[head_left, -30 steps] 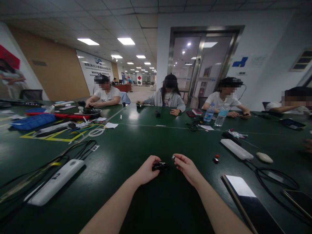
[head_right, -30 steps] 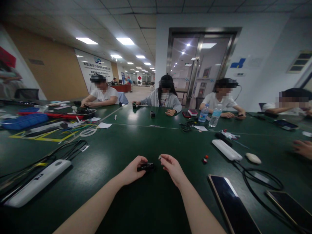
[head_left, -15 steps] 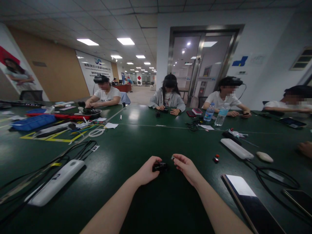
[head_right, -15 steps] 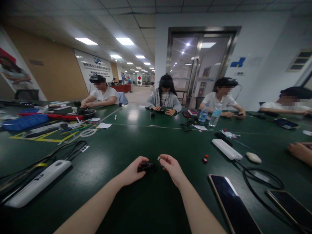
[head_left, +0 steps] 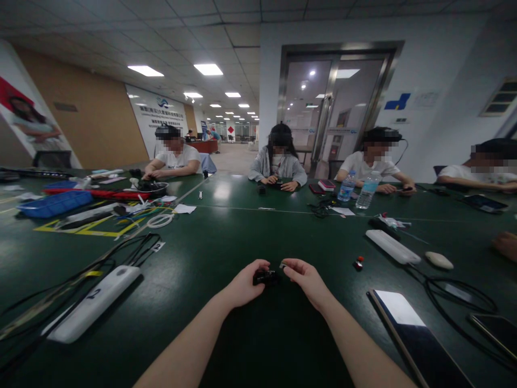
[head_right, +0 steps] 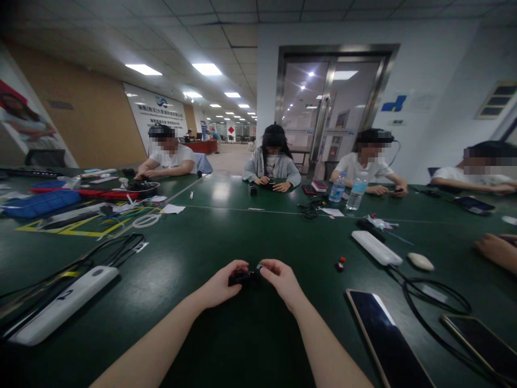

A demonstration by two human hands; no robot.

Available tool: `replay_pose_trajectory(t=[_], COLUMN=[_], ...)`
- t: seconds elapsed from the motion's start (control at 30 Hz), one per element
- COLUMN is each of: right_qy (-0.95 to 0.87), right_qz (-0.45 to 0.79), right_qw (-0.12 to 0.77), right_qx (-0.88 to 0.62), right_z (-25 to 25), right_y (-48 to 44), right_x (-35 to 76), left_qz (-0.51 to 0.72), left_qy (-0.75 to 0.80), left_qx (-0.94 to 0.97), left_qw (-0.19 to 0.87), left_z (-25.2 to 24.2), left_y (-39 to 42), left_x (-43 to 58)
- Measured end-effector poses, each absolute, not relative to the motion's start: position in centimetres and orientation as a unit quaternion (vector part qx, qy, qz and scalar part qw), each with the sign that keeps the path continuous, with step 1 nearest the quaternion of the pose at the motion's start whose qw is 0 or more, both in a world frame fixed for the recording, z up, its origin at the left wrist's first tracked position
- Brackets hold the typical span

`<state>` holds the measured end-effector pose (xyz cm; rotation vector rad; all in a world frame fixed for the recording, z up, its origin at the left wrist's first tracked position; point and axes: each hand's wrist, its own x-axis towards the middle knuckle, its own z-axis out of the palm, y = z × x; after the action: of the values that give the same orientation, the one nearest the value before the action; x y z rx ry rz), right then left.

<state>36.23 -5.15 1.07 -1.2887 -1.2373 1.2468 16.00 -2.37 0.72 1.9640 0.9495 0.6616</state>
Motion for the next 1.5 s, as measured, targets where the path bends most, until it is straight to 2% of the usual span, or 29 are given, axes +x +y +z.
replay_pose_trajectory(t=[0.3,0.6,0.77,0.93,1.07,1.3,1.5], right_qy=[-0.565,-0.574,-0.592,-0.593,-0.588,-0.599,-0.624], right_qz=[0.507,0.498,0.49,0.49,0.499,0.478,0.45], right_qw=[0.429,0.414,0.402,0.371,0.357,0.347,0.341], right_qx=[-0.49,-0.501,-0.497,-0.521,-0.527,-0.541,-0.541], right_z=[1.0,0.9,0.8,-0.9,-1.5,-0.3,-0.3], right_y=[-5.3,-5.3,-5.2,-3.8,-3.2,-3.8,-3.6], right_x=[34.9,34.8,34.8,36.0,36.6,36.1,35.9], left_qz=[0.269,0.252,0.241,0.177,0.143,0.206,0.21], left_qy=[0.403,0.364,0.382,0.382,0.381,0.441,0.432], left_qx=[0.806,0.839,0.865,0.895,0.893,0.788,0.781], left_qw=[0.339,0.318,0.221,0.146,0.192,0.376,0.399], left_z=[0.9,0.7,1.0,1.4,1.0,0.6,0.8], left_y=[-2.4,-2.5,-2.9,-2.5,-2.3,-2.6,-2.6], left_x=[15.7,15.8,15.9,16.4,16.4,16.4,16.8])
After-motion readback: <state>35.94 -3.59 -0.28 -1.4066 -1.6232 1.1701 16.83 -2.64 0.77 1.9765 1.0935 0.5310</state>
